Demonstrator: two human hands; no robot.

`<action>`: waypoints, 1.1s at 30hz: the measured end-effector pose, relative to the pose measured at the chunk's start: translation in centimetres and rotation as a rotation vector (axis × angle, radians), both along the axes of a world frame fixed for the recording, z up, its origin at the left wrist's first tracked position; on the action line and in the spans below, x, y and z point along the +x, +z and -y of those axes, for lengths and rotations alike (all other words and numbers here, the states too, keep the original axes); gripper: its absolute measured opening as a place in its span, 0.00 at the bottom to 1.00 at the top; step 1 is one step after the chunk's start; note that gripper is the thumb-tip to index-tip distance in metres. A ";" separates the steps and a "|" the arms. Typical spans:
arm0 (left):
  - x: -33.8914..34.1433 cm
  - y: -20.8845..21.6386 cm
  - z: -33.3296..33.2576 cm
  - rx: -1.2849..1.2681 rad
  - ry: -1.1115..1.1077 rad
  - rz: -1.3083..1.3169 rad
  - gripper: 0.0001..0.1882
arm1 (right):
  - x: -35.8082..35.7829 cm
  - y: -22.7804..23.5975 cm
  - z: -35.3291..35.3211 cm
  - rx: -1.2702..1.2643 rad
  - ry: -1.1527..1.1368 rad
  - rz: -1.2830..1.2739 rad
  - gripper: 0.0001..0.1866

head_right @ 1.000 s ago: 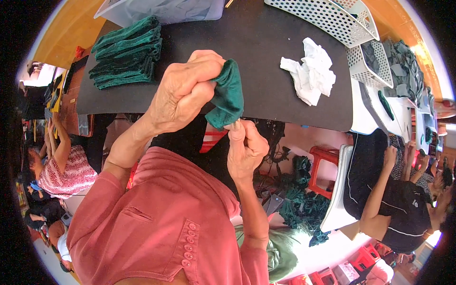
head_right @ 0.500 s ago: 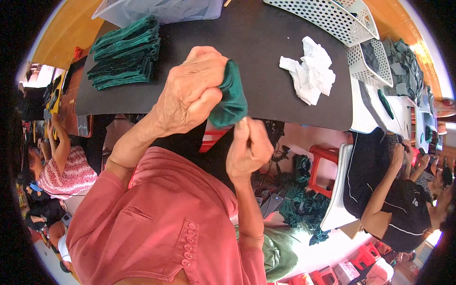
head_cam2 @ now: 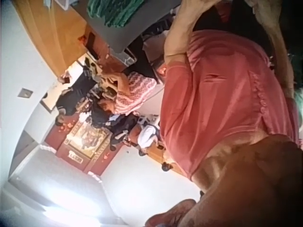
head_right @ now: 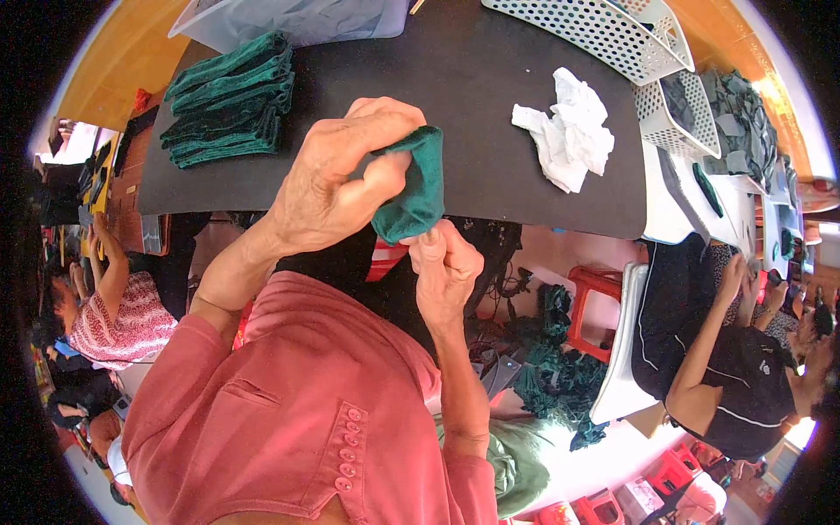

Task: The person is turning small green fabric tubes inside out using a wooden stick.

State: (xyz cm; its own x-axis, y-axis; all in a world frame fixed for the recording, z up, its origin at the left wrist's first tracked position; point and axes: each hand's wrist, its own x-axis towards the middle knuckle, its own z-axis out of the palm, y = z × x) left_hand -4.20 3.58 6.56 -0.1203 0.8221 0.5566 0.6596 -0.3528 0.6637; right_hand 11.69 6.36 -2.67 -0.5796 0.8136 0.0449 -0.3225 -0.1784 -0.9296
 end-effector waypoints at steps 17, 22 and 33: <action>-0.8 -1.0 -1.4 0.170 0.080 -0.221 0.06 | 0.0 1.8 0.4 -0.248 0.150 -0.042 0.20; 0.5 -0.8 -1.3 -0.050 -0.093 0.047 0.07 | 0.2 0.7 0.2 -0.533 0.441 -0.396 0.22; 0.3 -1.0 -0.7 -0.097 0.017 -0.054 0.07 | -0.7 0.5 -1.0 0.684 -0.518 0.268 0.12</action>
